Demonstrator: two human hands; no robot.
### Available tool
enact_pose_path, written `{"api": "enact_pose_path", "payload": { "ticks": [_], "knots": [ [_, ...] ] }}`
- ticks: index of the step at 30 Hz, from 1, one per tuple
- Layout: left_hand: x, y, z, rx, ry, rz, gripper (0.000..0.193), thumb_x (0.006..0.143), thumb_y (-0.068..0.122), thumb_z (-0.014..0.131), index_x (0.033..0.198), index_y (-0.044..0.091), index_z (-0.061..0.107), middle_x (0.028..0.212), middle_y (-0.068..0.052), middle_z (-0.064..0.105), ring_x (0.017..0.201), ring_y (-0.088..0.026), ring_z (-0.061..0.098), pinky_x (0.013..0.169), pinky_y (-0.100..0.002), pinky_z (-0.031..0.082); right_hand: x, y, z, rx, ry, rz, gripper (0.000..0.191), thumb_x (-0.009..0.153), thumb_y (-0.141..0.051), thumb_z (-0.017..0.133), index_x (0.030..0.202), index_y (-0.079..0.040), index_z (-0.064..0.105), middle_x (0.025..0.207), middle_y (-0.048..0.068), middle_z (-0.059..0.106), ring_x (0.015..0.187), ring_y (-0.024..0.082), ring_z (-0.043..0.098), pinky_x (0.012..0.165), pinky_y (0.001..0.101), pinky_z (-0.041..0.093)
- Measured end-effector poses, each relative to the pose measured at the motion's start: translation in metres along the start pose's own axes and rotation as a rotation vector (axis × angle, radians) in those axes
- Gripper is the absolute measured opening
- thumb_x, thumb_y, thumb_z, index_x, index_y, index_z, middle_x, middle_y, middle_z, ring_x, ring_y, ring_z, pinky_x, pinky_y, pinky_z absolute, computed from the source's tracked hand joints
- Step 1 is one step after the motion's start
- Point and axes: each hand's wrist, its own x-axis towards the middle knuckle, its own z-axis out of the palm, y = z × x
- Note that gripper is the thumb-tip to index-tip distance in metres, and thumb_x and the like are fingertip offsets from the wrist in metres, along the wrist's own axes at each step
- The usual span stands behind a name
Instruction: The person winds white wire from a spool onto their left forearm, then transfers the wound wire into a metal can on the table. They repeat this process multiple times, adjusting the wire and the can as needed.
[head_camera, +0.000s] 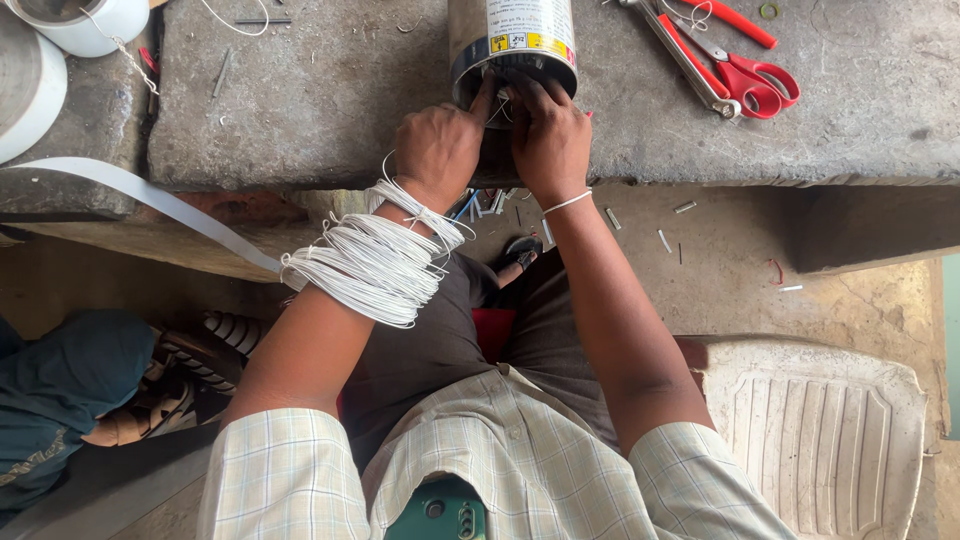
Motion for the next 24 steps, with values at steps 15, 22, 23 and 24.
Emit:
{"api": "enact_pose_path", "payload": {
  "ticks": [15, 22, 23, 24],
  "knots": [
    [0.005, 0.008, -0.043, -0.768, 0.525, -0.297, 0.023, 0.109, 0.013, 0.052, 0.129, 0.018, 0.061, 0.103, -0.010, 0.071, 0.097, -0.028, 0.072, 0.082, -0.039, 0.058, 0.000, -0.010, -0.004, -0.177, -0.069, -0.168, 0.033, 0.091, -0.014, 0.071, 0.124, -0.015, 0.073, 0.113, 0.009, 0.072, 0.078, 0.032, 0.073, 0.065, 0.0413, 0.057],
    [0.031, 0.008, -0.025, -1.254, 0.730, -0.261, 0.027, 0.113, 0.012, 0.047, 0.127, 0.010, 0.070, 0.132, -0.008, 0.068, 0.128, -0.024, 0.063, 0.114, -0.036, 0.050, 0.005, -0.011, 0.011, -0.373, -0.118, -0.157, 0.026, 0.094, -0.019, 0.066, 0.118, -0.018, 0.075, 0.110, 0.009, 0.071, 0.071, 0.028, 0.071, 0.057, 0.0415, 0.054],
    [0.030, 0.007, -0.021, -1.259, 0.730, -0.230, 0.027, 0.113, 0.013, 0.046, 0.128, 0.010, 0.068, 0.134, -0.008, 0.067, 0.130, -0.024, 0.062, 0.115, -0.036, 0.049, 0.007, -0.012, 0.013, -0.398, -0.151, -0.134, 0.023, 0.095, -0.019, 0.066, 0.115, -0.019, 0.075, 0.110, 0.008, 0.071, 0.072, 0.028, 0.072, 0.057, 0.0422, 0.054],
    [0.029, 0.005, -0.016, -1.261, 0.731, -0.200, 0.028, 0.114, 0.013, 0.044, 0.129, 0.010, 0.067, 0.136, -0.007, 0.067, 0.131, -0.023, 0.061, 0.116, -0.036, 0.048, 0.010, -0.013, 0.014, -0.399, -0.152, -0.119, 0.020, 0.096, -0.020, 0.066, 0.114, -0.018, 0.075, 0.110, 0.008, 0.071, 0.072, 0.029, 0.072, 0.058, 0.0425, 0.054]
  ]
}}
